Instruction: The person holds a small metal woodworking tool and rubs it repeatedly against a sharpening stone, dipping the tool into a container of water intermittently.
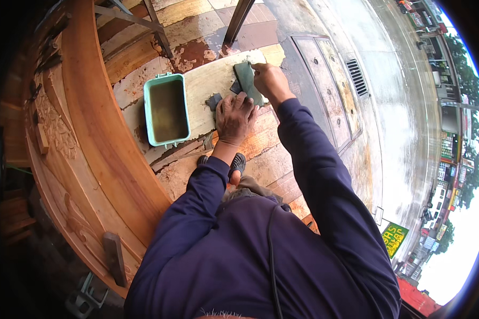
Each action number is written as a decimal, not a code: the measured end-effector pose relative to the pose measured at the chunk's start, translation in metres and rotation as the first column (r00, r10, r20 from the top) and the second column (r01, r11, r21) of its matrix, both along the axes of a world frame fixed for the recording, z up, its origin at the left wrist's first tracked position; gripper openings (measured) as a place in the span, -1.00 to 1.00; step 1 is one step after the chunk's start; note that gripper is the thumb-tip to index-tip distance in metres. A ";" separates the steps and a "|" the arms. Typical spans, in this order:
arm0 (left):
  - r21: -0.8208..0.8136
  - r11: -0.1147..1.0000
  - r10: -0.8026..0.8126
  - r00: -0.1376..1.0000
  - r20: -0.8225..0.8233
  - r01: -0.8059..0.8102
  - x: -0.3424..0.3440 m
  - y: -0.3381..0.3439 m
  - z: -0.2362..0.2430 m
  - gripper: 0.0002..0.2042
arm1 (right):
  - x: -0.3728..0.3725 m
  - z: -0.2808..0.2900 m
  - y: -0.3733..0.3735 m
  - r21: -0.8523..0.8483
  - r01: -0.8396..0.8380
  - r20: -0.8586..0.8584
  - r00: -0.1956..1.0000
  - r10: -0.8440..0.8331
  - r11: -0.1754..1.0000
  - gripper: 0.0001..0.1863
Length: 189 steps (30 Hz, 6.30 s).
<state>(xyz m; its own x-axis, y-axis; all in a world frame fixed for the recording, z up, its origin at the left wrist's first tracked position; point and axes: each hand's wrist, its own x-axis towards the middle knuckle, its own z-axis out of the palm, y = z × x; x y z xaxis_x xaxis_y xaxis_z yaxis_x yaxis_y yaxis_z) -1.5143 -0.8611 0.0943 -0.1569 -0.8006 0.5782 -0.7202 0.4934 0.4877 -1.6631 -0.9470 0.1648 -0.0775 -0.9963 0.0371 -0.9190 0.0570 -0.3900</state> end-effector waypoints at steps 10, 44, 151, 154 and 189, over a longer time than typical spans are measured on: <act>-0.003 1.000 -0.002 1.000 0.006 0.002 0.006 -0.005 -0.001 -0.73 | 0.016 0.003 0.011 0.006 -0.031 0.026 0.999 0.030 1.000 -0.68; 0.011 1.000 -0.005 1.000 0.002 0.005 0.006 -0.002 -0.009 -0.76 | 0.024 0.017 0.003 0.160 0.057 0.038 0.997 -0.064 0.985 -0.65; -0.009 1.000 0.004 1.000 0.004 -0.004 0.004 -0.007 -0.008 -0.71 | 0.016 0.002 0.008 0.122 0.030 0.011 0.999 -0.032 0.992 -0.66; -0.014 1.000 0.008 0.999 0.033 -0.008 0.005 -0.001 -0.007 -0.73 | 0.020 0.002 0.028 0.150 0.045 0.074 0.996 -0.057 0.988 -0.68; -0.058 0.998 0.025 1.000 -0.019 -0.026 0.006 -0.006 -0.005 -0.75 | 0.020 -0.008 0.023 -0.128 -0.162 -0.088 0.985 0.152 0.978 -0.61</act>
